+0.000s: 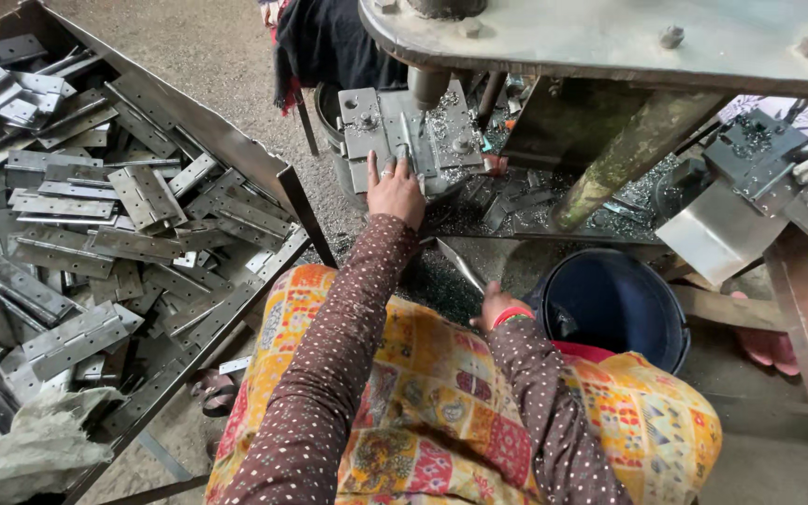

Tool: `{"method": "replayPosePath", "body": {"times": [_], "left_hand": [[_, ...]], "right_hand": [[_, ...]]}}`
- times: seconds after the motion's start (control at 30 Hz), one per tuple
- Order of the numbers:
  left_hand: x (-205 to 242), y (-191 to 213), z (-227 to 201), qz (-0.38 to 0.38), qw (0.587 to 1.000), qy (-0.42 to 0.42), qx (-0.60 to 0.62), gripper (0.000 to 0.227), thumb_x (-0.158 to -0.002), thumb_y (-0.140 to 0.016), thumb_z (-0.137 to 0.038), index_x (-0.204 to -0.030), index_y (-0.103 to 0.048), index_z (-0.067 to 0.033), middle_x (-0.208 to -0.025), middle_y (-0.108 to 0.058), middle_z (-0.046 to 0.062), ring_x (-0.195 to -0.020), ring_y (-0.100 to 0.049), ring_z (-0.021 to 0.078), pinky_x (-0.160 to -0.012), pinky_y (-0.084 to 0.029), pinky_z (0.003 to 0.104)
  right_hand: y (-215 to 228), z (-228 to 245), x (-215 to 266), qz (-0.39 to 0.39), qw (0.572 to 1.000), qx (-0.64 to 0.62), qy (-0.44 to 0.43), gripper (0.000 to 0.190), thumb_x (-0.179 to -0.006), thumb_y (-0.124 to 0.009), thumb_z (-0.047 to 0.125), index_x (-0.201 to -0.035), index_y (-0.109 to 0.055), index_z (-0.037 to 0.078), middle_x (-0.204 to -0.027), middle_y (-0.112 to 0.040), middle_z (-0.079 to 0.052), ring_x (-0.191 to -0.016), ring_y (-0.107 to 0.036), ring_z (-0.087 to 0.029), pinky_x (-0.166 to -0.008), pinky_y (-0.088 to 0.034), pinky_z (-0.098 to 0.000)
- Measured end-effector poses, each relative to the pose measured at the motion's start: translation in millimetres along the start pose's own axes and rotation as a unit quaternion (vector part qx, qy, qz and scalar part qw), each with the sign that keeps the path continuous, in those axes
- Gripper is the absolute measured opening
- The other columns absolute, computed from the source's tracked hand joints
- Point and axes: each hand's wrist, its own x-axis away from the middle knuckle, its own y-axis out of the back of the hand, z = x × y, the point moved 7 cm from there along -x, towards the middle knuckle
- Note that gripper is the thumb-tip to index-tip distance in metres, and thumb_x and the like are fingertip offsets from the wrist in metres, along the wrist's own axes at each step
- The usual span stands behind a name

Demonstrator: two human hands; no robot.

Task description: The person repeatedly picks metal hinge pieces from a bin, places them under a drill press, and operates the lever to drill holes. After each cycle, the person removes the processed piece and returns it to the bin.

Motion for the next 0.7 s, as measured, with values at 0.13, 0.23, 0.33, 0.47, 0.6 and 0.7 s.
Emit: {"method": "replayPosePath", "body": {"times": [0.13, 0.23, 0.33, 0.47, 0.6, 0.7], "left_hand": [[-11, -2, 5, 0.032, 0.999, 0.019, 0.025, 0.041, -0.099, -0.036, -0.02, -0.13, -0.062, -0.01, -0.154, -0.042, 0.009, -0.146, -0.034, 0.0237, -0.121, 0.005, 0.056], [-25, -4, 6, 0.045, 0.997, 0.038, 0.046, 0.04, -0.1, -0.036, -0.02, -0.128, -0.063, -0.0138, -0.155, -0.04, 0.006, -0.146, -0.034, 0.0226, -0.121, 0.005, 0.055], [-35, -4, 10, 0.048, 0.998, 0.027, 0.025, 0.039, -0.097, -0.039, -0.018, -0.128, -0.063, -0.0139, -0.156, -0.038, 0.006, -0.144, -0.033, 0.0238, -0.119, 0.006, 0.056], [-31, -9, 15, 0.046, 0.999, 0.023, 0.018, 0.042, -0.099, -0.039, -0.016, -0.135, -0.059, -0.012, -0.155, -0.041, 0.006, -0.144, -0.035, 0.0242, -0.12, 0.007, 0.057], [-27, -6, 8, 0.015, 1.0, 0.003, 0.014, 0.043, -0.099, -0.038, -0.015, -0.138, -0.055, -0.0103, -0.153, -0.041, 0.006, -0.143, -0.034, 0.0245, -0.118, 0.008, 0.059], [-32, -4, 13, 0.022, 1.0, 0.001, 0.002, 0.044, -0.095, -0.042, -0.016, -0.136, -0.058, -0.0116, -0.155, -0.039, 0.007, -0.142, -0.035, 0.0237, -0.116, 0.008, 0.058]], "right_hand": [[62, 20, 14, -0.115, 0.993, 0.031, 0.01, 0.053, -0.084, -0.078, 0.037, -0.118, -0.052, 0.005, -0.104, -0.068, -0.019, -0.093, -0.071, -0.038, -0.076, -0.058, -0.0484], [59, 19, 4, -0.084, 0.996, 0.04, 0.009, 0.055, -0.085, -0.076, 0.037, -0.119, -0.052, 0.002, -0.103, -0.068, -0.02, -0.093, -0.072, -0.037, -0.076, -0.059, -0.0465], [8, 9, -5, 0.024, 0.999, 0.034, -0.015, 0.067, -0.087, -0.076, 0.035, -0.132, -0.04, 0.0, -0.107, -0.062, -0.028, -0.095, -0.07, -0.041, -0.076, -0.059, -0.0468], [-28, 1, -15, 0.011, 0.999, 0.031, 0.011, 0.071, -0.085, -0.078, 0.033, -0.134, -0.037, 0.002, -0.116, -0.056, -0.033, -0.102, -0.065, -0.046, -0.082, -0.055, -0.0502], [-8, 4, -1, 0.042, 0.999, 0.006, 0.027, 0.079, -0.078, -0.084, 0.044, -0.127, -0.042, -0.001, -0.108, -0.063, -0.029, -0.105, -0.064, -0.043, -0.087, -0.053, -0.0489], [42, 13, 17, -0.06, 0.997, 0.041, 0.001, 0.068, -0.077, -0.081, 0.043, -0.122, -0.048, 0.005, -0.106, -0.067, -0.019, -0.097, -0.071, -0.037, -0.081, -0.057, -0.0474]]}}
